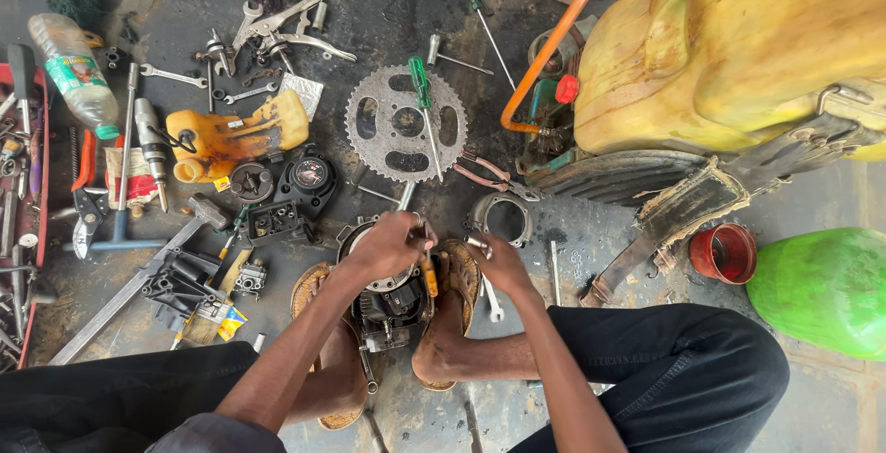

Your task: The person sits on the floor and works on a small engine block. They use a screwdriver to adjust internal components, then use a wrench to tighten a bolt. They also use pliers to manipulate a part of the engine.

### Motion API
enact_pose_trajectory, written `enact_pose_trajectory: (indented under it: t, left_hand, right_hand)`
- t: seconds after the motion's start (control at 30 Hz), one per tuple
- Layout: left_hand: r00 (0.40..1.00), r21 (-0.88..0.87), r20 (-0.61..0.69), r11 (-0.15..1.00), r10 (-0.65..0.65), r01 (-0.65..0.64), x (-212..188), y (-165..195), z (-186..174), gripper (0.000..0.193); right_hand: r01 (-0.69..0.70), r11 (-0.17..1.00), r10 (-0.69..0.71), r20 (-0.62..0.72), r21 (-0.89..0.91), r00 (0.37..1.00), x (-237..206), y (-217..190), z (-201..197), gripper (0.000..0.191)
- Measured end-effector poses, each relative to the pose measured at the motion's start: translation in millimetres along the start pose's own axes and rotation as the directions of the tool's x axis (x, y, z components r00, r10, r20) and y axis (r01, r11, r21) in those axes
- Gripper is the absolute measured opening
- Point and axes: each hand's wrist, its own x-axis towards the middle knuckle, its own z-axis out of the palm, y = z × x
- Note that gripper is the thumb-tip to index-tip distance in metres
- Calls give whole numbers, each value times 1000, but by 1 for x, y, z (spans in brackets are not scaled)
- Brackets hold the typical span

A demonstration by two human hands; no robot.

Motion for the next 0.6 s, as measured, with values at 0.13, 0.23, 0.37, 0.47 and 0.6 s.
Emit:
enact_pose_trajectory:
  t: [0.13, 0.23, 0.37, 0.47, 0.6]
  left_hand:
    - [994, -227, -108, 974, -10, -15, 3, 5, -1, 14]
    - [983, -319, -181, 947, -14, -46, 0, 6, -7, 18]
    - [992, -188, -123, 982, -37, 14, -3, 4, -19, 34]
    - [975, 280, -134, 937, -179, 211, -6, -9, -25, 58]
    - [957, 588, -108, 759, -268, 280, -11, -39, -16, 93]
  right_hand:
    - [27, 764, -255, 264, 644, 930, -21, -40, -18, 67]
    - [194, 806, -376, 231, 559, 897, -32, -53, -12, 51]
    - [205, 768, -388, 187, 607, 903, -40, -67, -16, 31]
    - [232, 944, -259, 90, 236, 962, -63, -76, -37, 31]
    - [64, 995, -56, 89, -80, 994, -111, -74, -59, 42]
